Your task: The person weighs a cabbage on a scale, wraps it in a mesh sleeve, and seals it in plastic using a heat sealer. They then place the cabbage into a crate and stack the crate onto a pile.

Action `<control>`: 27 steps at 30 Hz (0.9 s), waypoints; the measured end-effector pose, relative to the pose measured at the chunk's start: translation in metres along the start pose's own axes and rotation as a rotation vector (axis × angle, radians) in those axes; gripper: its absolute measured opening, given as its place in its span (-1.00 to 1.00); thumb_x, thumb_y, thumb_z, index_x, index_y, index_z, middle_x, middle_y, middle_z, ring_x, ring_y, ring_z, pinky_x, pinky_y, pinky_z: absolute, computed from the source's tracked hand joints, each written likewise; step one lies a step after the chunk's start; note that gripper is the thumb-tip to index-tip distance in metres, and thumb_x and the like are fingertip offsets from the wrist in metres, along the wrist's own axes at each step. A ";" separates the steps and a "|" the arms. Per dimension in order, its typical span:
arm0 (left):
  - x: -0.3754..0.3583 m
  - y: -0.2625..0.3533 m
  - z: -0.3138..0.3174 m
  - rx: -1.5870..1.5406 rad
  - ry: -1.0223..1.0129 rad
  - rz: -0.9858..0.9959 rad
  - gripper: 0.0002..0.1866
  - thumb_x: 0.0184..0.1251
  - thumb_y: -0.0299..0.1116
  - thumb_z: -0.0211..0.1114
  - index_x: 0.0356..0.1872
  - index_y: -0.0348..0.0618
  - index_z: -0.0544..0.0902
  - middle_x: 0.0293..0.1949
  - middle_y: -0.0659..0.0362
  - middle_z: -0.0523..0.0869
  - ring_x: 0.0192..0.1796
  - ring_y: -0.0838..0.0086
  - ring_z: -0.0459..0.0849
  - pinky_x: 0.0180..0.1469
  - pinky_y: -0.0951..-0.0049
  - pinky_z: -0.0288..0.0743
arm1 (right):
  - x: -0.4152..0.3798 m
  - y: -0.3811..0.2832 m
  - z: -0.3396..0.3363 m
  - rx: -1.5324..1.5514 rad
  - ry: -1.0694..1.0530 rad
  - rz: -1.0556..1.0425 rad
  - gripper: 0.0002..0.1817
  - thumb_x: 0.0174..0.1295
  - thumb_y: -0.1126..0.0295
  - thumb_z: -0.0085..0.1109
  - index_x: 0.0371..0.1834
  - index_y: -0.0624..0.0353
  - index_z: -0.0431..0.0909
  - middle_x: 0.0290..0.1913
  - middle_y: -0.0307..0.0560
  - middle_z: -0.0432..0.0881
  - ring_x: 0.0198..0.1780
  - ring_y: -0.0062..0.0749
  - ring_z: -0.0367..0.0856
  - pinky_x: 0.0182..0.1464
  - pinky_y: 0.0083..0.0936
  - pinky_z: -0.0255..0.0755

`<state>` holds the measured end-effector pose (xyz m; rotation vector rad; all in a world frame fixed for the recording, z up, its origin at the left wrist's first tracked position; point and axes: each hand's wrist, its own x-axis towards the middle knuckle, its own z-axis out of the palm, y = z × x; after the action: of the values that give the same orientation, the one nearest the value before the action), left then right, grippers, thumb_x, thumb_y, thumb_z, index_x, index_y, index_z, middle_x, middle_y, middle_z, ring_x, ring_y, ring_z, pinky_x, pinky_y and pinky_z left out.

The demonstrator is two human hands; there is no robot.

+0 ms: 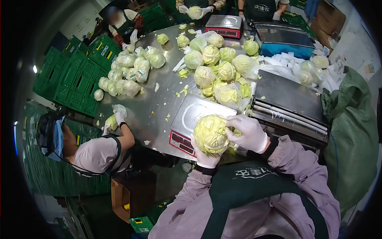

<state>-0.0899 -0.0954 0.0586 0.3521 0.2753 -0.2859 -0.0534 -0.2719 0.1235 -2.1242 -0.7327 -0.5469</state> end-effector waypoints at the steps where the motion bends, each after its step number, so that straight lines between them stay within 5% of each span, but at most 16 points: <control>1: 0.001 -0.001 0.002 0.000 -0.001 -0.001 -0.11 0.22 0.46 -0.11 0.40 -0.01 0.25 0.28 0.02 0.44 0.20 0.13 0.54 0.05 0.01 0.59 | -0.002 0.002 0.003 -0.065 0.076 -0.031 -0.86 0.04 0.41 0.29 -0.32 0.13 0.58 -0.34 -0.10 0.66 -0.33 -0.25 0.66 -0.26 -0.45 0.54; 5: 0.004 -0.005 0.006 0.038 0.066 0.013 -0.11 0.21 0.47 -0.14 0.38 0.02 0.27 0.26 0.02 0.45 0.18 0.11 0.55 -0.04 0.04 0.63 | -0.002 0.016 0.008 -0.012 0.118 0.029 -0.89 0.04 0.46 0.26 -0.36 0.16 0.57 -0.39 -0.09 0.65 -0.40 -0.27 0.65 -0.31 -0.48 0.53; 7: 0.005 -0.005 0.001 0.032 0.058 0.007 -0.12 0.21 0.46 -0.13 0.38 0.01 0.27 0.26 0.02 0.45 0.18 0.10 0.55 -0.08 0.04 0.66 | 0.000 0.035 0.007 0.161 0.180 0.336 -0.90 0.05 0.51 0.24 -0.35 0.20 0.57 -0.41 -0.07 0.65 -0.45 -0.32 0.64 -0.33 -0.49 0.52; 9: 0.000 -0.002 -0.006 -0.052 -0.057 -0.032 -0.12 0.25 0.42 -0.12 0.41 -0.03 0.22 0.32 -0.01 0.40 0.24 0.09 0.51 0.10 0.00 0.57 | 0.005 0.066 -0.002 0.199 0.165 0.540 -0.80 0.09 0.52 0.23 -0.19 0.26 0.59 -0.32 0.00 0.67 -0.38 -0.32 0.66 -0.26 -0.49 0.52; 12: -0.004 0.001 -0.005 -0.027 -0.046 -0.034 -0.11 0.23 0.43 -0.10 0.41 -0.02 0.23 0.31 -0.01 0.40 0.23 0.08 0.51 0.07 -0.01 0.58 | 0.008 0.068 -0.003 -0.012 0.285 0.275 -0.61 0.09 0.45 0.28 0.02 0.25 0.53 -0.16 0.08 0.65 -0.19 -0.27 0.66 -0.11 -0.44 0.50; 15: -0.004 0.000 -0.002 0.055 0.024 0.021 -0.12 0.23 0.44 -0.10 0.40 0.00 0.25 0.30 0.00 0.42 0.22 0.08 0.51 0.10 -0.02 0.56 | 0.015 0.007 -0.020 0.320 -0.231 0.381 -0.38 0.04 0.17 0.38 0.17 0.16 0.45 -0.02 0.10 0.56 -0.02 -0.18 0.59 0.02 -0.36 0.44; 19: -0.006 -0.001 0.005 0.245 0.010 0.069 -0.06 0.24 0.44 -0.14 0.43 -0.12 0.17 0.33 -0.09 0.34 0.29 0.04 0.45 0.21 0.00 0.49 | 0.014 0.001 -0.017 0.177 -0.260 0.195 -0.40 -0.04 0.13 0.47 0.04 0.19 0.50 -0.12 0.00 0.53 -0.11 -0.22 0.56 -0.04 -0.36 0.44; 27: -0.007 -0.007 -0.008 0.270 -0.064 0.013 -0.04 0.22 0.48 -0.14 0.44 -0.08 0.15 0.36 -0.07 0.31 0.32 0.06 0.41 0.29 -0.02 0.38 | 0.010 0.013 -0.027 0.563 -0.513 0.533 -0.47 -0.05 0.22 0.49 -0.07 0.27 0.49 -0.31 -0.17 0.49 -0.28 -0.53 0.46 -0.18 -0.57 0.42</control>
<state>-0.0999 -0.0974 0.0513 0.6099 0.1712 -0.3216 -0.0411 -0.2974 0.1380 -1.8062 -0.4727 0.4616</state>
